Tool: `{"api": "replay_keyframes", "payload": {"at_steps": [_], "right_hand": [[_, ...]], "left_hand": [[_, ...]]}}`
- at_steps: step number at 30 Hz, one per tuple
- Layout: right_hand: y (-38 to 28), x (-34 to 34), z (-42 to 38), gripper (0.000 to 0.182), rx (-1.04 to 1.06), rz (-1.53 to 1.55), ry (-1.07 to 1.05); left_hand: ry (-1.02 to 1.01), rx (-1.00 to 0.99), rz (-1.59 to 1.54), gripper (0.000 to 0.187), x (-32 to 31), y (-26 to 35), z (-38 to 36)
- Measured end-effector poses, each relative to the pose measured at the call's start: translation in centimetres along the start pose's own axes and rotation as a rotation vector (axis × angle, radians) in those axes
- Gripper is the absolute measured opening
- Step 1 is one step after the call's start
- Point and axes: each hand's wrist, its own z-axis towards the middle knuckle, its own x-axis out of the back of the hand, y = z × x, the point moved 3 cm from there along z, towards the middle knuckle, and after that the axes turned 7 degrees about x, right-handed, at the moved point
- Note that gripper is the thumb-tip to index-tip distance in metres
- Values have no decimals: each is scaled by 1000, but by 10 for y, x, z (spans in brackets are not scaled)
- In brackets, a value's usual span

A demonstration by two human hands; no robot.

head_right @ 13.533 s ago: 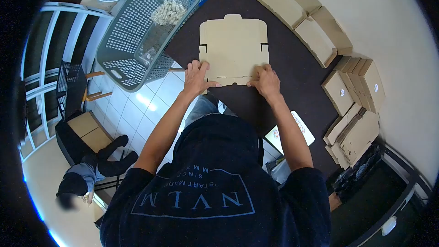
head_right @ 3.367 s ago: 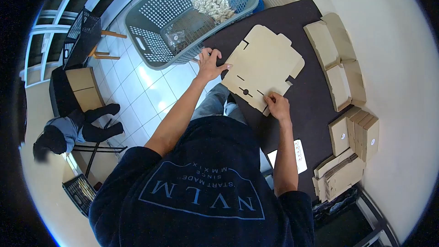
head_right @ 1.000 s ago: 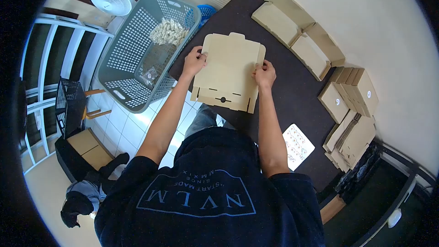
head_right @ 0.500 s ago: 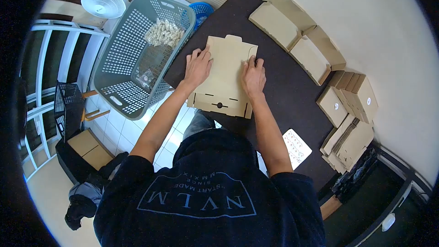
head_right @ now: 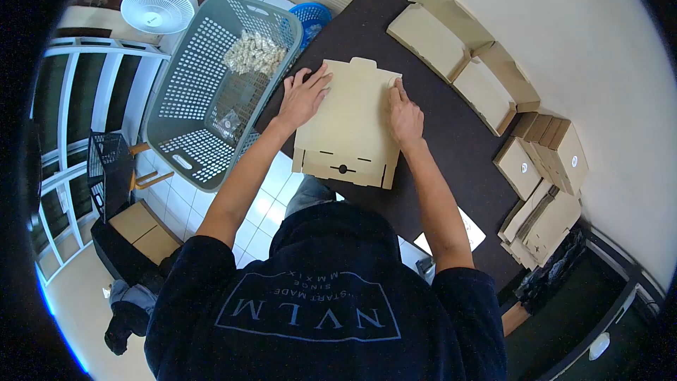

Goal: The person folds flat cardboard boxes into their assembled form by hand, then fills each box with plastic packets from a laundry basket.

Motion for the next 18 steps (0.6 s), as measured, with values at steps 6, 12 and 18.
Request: {"api": "replay_keyframes", "payload": {"at_steps": [6, 12, 18], "right_hand": [[-13, 15, -3, 31, -52, -59, -102], [-10, 31, 14, 40, -131, 67, -50], [-1, 24, 22, 46, -131, 12, -8]], "left_hand": [[-22, 43, -4, 47, 5, 11, -4], [-35, 179, -348, 52, 9, 4, 21], [47, 250, -97, 44, 1, -25, 0]]}}
